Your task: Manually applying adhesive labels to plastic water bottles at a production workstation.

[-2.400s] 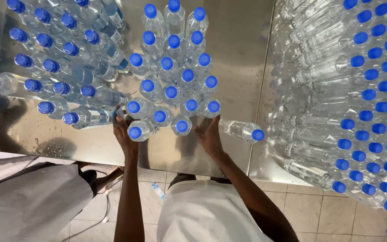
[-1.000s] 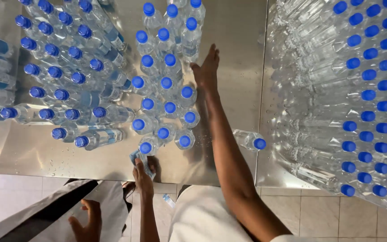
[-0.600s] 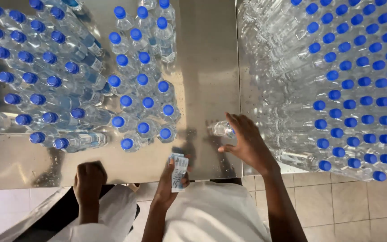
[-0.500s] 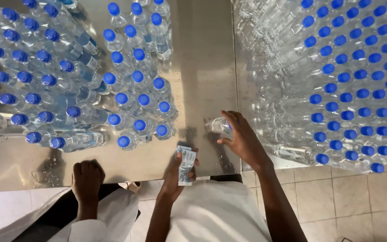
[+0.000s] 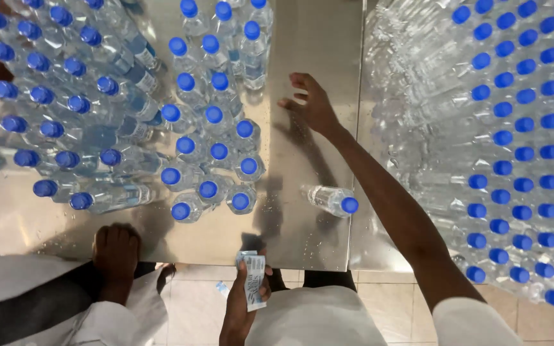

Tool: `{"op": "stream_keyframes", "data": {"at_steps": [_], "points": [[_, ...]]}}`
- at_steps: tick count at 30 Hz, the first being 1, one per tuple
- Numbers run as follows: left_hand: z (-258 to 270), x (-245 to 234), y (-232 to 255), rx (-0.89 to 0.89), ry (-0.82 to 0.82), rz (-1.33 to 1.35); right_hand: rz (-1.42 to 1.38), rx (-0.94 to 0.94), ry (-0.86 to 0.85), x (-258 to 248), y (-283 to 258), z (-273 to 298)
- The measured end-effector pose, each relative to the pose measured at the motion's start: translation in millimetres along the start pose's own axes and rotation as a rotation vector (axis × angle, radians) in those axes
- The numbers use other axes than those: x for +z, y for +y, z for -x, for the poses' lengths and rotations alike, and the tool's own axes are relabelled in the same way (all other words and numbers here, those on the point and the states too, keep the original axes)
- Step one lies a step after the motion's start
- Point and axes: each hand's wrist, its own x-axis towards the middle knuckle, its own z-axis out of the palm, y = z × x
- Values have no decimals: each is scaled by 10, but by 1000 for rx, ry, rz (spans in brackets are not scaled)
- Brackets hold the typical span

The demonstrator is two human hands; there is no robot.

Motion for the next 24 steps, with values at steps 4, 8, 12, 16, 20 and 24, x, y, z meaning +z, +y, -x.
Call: {"op": "stream_keyframes", "data": {"at_steps": [4,8,12,16,20,24], "points": [[-218,-474,-657,89,67,99,11,-51,-65,682,263,-532],[30,-576,-521,44,193,181,19,27,208,976,-20,-464],[-126,-416,-577,-16,274,235,106,48,232,957,12,-584],[-182,-295,-484,4,197,167,87,48,161,921,92,-546],[-220,-216,-444,-11,197,160,57,30,168,906,90,-554],[-168,-208,-318,-2,213,130,105,38,148,889,265,-590]]}}
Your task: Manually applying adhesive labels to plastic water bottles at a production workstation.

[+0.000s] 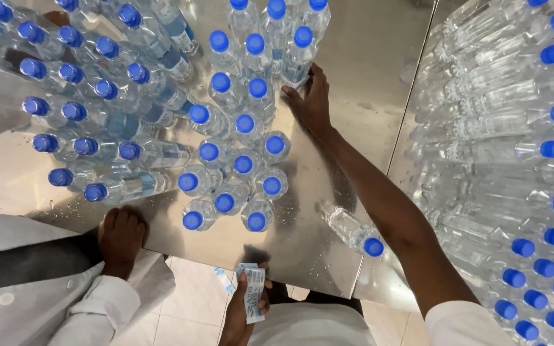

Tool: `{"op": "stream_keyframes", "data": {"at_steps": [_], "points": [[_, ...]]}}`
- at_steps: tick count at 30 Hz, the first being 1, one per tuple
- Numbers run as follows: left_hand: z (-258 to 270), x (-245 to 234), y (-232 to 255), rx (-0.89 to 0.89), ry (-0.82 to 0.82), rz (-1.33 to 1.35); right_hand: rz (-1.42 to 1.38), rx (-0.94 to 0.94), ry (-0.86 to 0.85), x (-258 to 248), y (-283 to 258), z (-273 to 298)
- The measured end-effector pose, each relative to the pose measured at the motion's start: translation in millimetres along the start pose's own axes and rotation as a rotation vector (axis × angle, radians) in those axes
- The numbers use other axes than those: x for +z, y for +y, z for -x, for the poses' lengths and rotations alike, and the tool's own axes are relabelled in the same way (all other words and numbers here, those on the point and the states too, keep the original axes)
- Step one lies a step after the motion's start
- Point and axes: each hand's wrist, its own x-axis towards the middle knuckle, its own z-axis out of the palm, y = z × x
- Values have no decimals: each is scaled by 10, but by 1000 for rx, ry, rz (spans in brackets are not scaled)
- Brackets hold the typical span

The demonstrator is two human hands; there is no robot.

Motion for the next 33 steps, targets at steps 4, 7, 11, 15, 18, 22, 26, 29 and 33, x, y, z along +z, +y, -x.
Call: {"op": "stream_keyframes", "data": {"at_steps": [4,7,11,15,18,22,26,29,33], "points": [[279,283,249,-7,-6,-83,-223,-82,-87,-418,-72,315],[185,404,347,-17,-135,-29,-94,-197,-3,-1165,-297,716],[248,786,556,-68,-329,-74,-308,171,155,-2230,-1053,1845],[385,1211,690,-103,-555,-206,-233,13,169,-2585,-1557,3074],[425,1462,697,-151,-652,-346,-124,55,-25,-2365,-1725,3569],[654,1672,752,-94,-801,-459,78,-44,-49,-2028,-2166,3625],[780,1583,725,-127,-796,-534,117,148,-170,-1869,-2204,3712],[830,1466,782,-110,-745,-607,66,95,-197,-1765,-2131,3746],[888,1332,851,-83,-844,-626,-20,198,-145,-1690,-1940,3739]]}}
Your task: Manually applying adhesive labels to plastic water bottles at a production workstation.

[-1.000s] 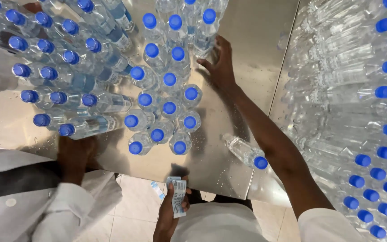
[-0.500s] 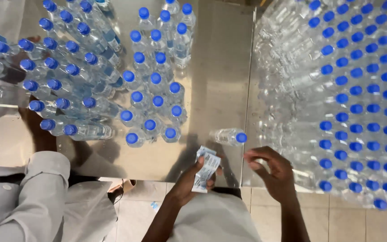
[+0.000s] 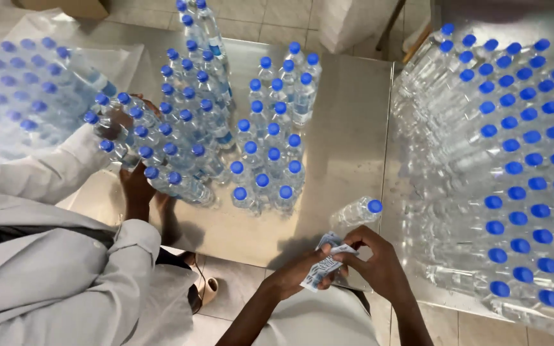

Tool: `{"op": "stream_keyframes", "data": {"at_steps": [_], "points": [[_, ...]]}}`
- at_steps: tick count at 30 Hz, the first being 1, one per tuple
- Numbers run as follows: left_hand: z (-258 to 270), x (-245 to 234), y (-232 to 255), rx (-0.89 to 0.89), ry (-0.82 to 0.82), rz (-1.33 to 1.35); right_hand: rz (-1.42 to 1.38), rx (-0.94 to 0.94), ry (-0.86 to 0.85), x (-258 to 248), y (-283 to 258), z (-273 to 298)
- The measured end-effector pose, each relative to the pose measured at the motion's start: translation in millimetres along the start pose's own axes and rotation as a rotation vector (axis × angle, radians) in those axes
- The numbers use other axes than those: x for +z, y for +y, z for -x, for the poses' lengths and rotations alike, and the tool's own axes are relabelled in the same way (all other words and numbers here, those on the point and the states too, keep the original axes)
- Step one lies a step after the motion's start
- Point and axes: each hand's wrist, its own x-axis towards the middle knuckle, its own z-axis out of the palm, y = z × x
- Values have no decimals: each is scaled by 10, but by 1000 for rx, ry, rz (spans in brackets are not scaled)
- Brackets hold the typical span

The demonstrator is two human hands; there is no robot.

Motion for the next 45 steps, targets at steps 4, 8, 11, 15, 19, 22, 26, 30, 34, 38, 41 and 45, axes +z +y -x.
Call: {"op": "stream_keyframes", "data": {"at_steps": [4,8,11,15,19,22,26,30,34,38,41,45], "points": [[-53,-224,-134,33,-1,11,82,135,64,59,-4,-71],[-157,-281,-150,41,71,69,106,-31,241,-131,164,-142],[-71,-321,-82,52,95,66,1,17,405,-207,120,-70],[-22,-295,44,79,158,114,-174,-93,556,-365,123,-216],[50,-315,64,91,190,119,-142,-235,598,-269,369,-346],[-4,-375,96,135,186,137,-172,-355,642,-208,535,-522],[52,-418,111,108,232,167,-313,-369,719,-118,579,-538],[70,-404,126,122,244,144,-275,-347,686,-129,631,-626],[44,-429,65,121,226,163,-353,-290,673,-113,657,-613],[46,-402,47,105,251,175,-345,-274,643,-126,738,-528],[17,-400,24,102,259,181,-292,-275,562,-107,909,-473],[-1,-424,-5,97,258,180,-199,-242,486,-55,935,-381]]}}
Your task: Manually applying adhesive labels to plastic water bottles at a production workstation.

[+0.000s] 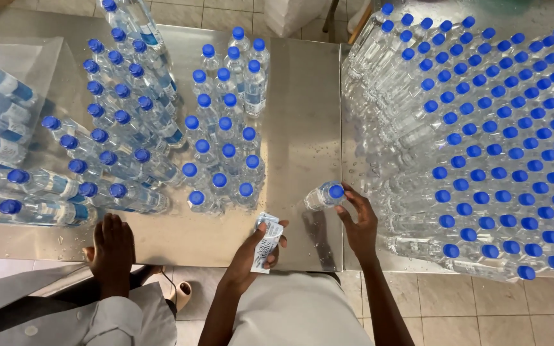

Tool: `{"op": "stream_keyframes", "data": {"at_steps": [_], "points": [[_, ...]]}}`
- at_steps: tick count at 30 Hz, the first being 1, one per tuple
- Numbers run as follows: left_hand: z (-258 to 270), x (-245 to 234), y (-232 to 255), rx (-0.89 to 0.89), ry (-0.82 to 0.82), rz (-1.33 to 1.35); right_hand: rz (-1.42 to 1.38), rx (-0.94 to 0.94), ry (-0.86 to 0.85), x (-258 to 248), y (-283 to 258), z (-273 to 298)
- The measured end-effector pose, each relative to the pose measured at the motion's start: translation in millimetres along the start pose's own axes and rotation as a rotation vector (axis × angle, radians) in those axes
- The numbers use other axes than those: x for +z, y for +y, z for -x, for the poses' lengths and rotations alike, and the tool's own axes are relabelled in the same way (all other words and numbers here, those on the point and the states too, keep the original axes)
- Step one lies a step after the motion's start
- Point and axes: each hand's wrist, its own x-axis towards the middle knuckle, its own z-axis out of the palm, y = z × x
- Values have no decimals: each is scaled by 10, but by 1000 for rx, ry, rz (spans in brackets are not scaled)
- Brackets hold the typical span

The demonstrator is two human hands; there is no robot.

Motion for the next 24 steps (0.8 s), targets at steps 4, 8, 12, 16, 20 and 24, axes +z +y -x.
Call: {"op": "stream_keyframes", "data": {"at_steps": [4,8,12,16,20,24], "points": [[-27,12,-8,-2,7,-2,55,28,-20,48,-35,-38],[-111,-98,-114,-5,-10,-48,121,71,18,63,320,-16],[-146,-198,-195,7,-18,-49,170,157,-18,113,608,45],[-165,-199,-208,39,0,-9,235,290,-70,221,883,38],[-138,-196,-196,69,33,1,288,363,-117,261,1244,97],[-127,-240,-172,85,57,9,315,414,-144,295,1578,145]]}}
